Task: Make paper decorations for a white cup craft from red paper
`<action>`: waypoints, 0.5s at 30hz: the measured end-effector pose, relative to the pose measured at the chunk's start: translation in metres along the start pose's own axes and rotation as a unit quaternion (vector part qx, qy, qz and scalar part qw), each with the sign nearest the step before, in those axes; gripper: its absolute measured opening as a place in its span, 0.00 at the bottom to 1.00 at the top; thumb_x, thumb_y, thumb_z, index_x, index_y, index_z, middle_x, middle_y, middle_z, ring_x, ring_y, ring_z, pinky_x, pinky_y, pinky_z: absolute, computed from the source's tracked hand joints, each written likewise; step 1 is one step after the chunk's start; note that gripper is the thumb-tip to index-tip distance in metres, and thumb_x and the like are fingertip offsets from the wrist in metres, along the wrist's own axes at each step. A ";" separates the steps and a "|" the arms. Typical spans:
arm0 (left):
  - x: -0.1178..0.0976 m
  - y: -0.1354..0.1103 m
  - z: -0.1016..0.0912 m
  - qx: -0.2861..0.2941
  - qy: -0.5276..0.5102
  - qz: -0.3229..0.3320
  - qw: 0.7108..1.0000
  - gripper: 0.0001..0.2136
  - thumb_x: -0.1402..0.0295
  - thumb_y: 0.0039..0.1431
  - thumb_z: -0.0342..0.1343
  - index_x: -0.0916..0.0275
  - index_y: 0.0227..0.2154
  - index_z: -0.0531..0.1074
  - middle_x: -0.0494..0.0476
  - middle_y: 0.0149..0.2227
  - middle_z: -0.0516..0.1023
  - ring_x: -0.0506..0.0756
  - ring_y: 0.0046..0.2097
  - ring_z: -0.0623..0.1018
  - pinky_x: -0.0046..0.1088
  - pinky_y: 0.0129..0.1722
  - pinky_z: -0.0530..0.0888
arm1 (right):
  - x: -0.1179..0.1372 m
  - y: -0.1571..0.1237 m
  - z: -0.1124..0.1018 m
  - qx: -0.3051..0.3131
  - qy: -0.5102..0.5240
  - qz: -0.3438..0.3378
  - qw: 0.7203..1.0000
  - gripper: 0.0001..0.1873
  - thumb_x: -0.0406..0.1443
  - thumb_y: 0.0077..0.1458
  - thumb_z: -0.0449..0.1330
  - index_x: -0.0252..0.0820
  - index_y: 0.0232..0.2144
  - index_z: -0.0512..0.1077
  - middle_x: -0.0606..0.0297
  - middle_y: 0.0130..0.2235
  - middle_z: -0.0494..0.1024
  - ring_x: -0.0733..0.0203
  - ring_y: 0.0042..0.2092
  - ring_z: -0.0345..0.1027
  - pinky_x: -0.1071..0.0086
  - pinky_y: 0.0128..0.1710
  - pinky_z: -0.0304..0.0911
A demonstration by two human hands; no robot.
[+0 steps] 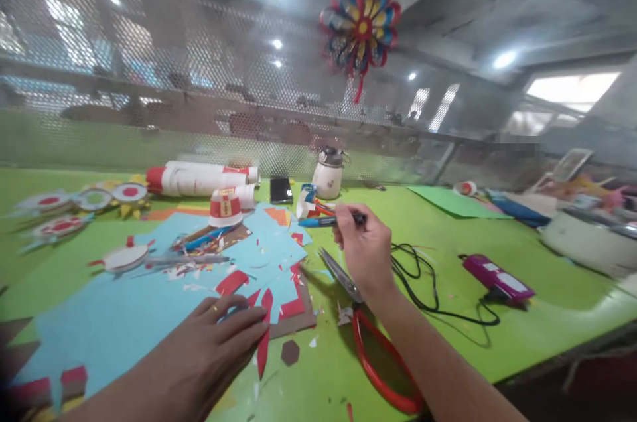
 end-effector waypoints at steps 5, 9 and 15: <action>-0.003 -0.001 -0.003 -0.023 -0.001 0.020 1.000 0.14 0.69 0.61 0.46 0.57 0.49 0.68 0.59 0.44 0.75 0.59 0.44 0.71 0.37 0.42 0.67 | -0.016 0.052 0.000 0.007 -0.092 0.055 0.994 0.21 0.51 0.54 0.54 0.37 0.31 0.69 0.71 0.20 0.67 0.68 0.20 0.62 0.74 0.18 0.60; -0.003 -0.004 -0.004 -0.019 -0.007 0.012 1.000 0.14 0.71 0.62 0.44 0.57 0.47 0.69 0.59 0.43 0.74 0.58 0.43 0.70 0.37 0.42 0.67 | -0.042 0.084 0.022 0.033 -0.180 0.067 0.981 0.17 0.46 0.55 0.56 0.36 0.29 0.71 0.69 0.21 0.69 0.66 0.22 0.64 0.73 0.22 0.62; -0.001 -0.005 0.002 -0.049 0.019 0.031 0.998 0.11 0.67 0.59 0.49 0.58 0.45 0.69 0.59 0.41 0.74 0.58 0.41 0.69 0.36 0.40 0.66 | -0.073 0.125 0.056 0.050 -0.296 0.083 0.950 0.13 0.40 0.60 0.56 0.37 0.42 0.70 0.61 0.42 0.74 0.60 0.40 0.70 0.61 0.39 0.68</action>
Point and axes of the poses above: each hand's wrist, its own y-axis towards the middle knuckle, its own z-axis out of the palm, x = y × z, the point moved 9 cm from there along y, towards the middle knuckle
